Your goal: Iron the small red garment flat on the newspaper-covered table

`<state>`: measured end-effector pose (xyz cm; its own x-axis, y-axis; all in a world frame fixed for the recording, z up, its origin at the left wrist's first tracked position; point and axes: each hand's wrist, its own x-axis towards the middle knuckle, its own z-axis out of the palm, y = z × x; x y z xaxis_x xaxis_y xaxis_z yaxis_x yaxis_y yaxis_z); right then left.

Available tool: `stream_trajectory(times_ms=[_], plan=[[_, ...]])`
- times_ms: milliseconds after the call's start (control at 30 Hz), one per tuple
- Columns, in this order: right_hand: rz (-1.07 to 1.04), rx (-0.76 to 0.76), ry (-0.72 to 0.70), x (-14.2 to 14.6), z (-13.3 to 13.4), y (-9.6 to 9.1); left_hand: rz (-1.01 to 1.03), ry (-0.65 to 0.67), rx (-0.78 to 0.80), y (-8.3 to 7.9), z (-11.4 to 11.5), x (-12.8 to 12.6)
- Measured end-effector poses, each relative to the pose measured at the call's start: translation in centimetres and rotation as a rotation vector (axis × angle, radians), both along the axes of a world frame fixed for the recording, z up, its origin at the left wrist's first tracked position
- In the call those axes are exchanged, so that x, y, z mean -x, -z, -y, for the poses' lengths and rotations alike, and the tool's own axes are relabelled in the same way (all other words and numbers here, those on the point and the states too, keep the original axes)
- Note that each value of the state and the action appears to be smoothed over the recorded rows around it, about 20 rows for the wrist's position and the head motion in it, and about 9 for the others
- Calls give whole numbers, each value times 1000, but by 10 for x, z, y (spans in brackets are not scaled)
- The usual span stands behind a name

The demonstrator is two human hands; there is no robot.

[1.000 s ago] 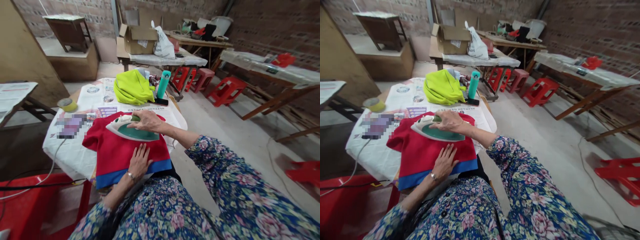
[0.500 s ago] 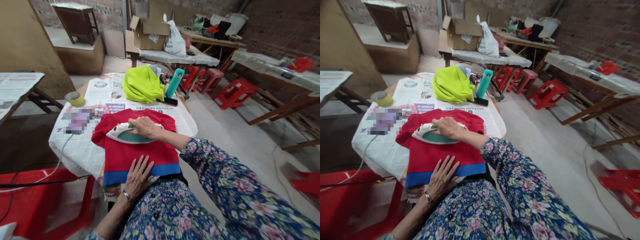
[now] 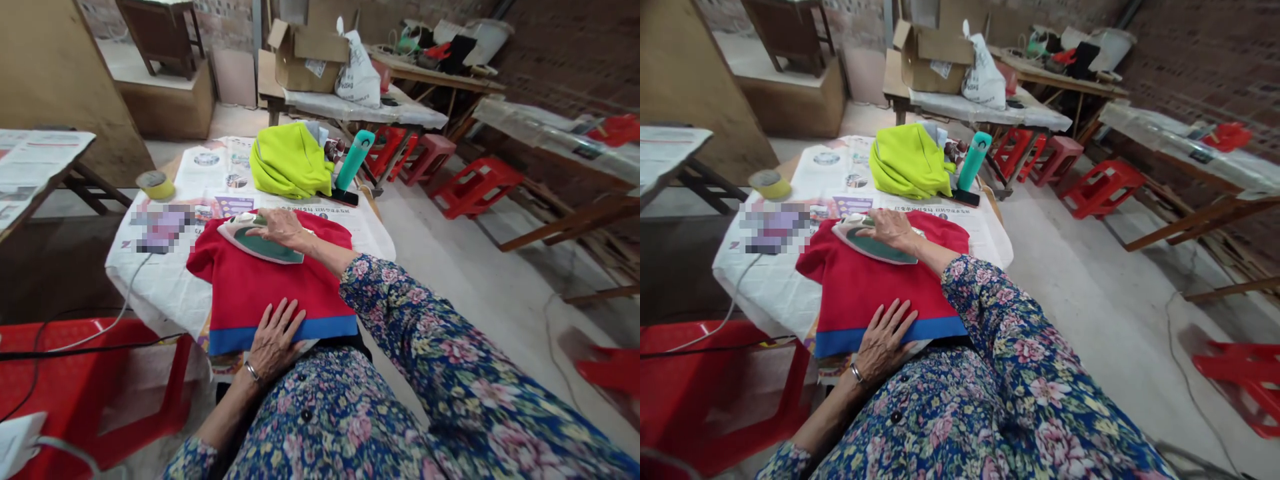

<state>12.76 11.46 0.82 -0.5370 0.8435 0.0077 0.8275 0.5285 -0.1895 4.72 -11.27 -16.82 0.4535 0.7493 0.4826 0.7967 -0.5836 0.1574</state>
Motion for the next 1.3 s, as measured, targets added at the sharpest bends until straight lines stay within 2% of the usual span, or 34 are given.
stream_trajectory(times_ms=[100,167,267,333,400,467,533,600,667,733,867,1000,1133,1300], plan=[[-17,41,-64,-6,25,1,130,97,-30,-9,6,8],[-5,48,-101,-12,41,0,286,78,-98,-16,14,17],[27,32,-195,-22,62,2,497,-132,-286,-34,20,35],[37,11,-284,-29,74,6,627,-333,-342,-53,8,51],[44,-13,-388,-36,85,11,733,-542,-222,-76,-23,66],[45,-27,-488,-44,94,15,699,-659,6,-97,-67,74],[39,-32,-558,-53,102,17,502,-606,240,-113,-116,72],[32,-34,-598,-63,107,17,285,-542,442,-120,-159,62],[34,-25,-609,-76,109,17,184,-532,513,-120,-190,50],[40,-2,-590,-91,110,17,124,-602,526,-113,-209,40],[16,89,-482,-124,111,18,109,-788,488,-93,-227,41],[-69,193,-358,-153,115,18,181,-839,393,-80,-243,57],[-102,173,-247,-165,116,15,183,-794,406,-82,-261,68],[-113,121,-210,-157,108,15,161,-723,403,-98,-286,79]])
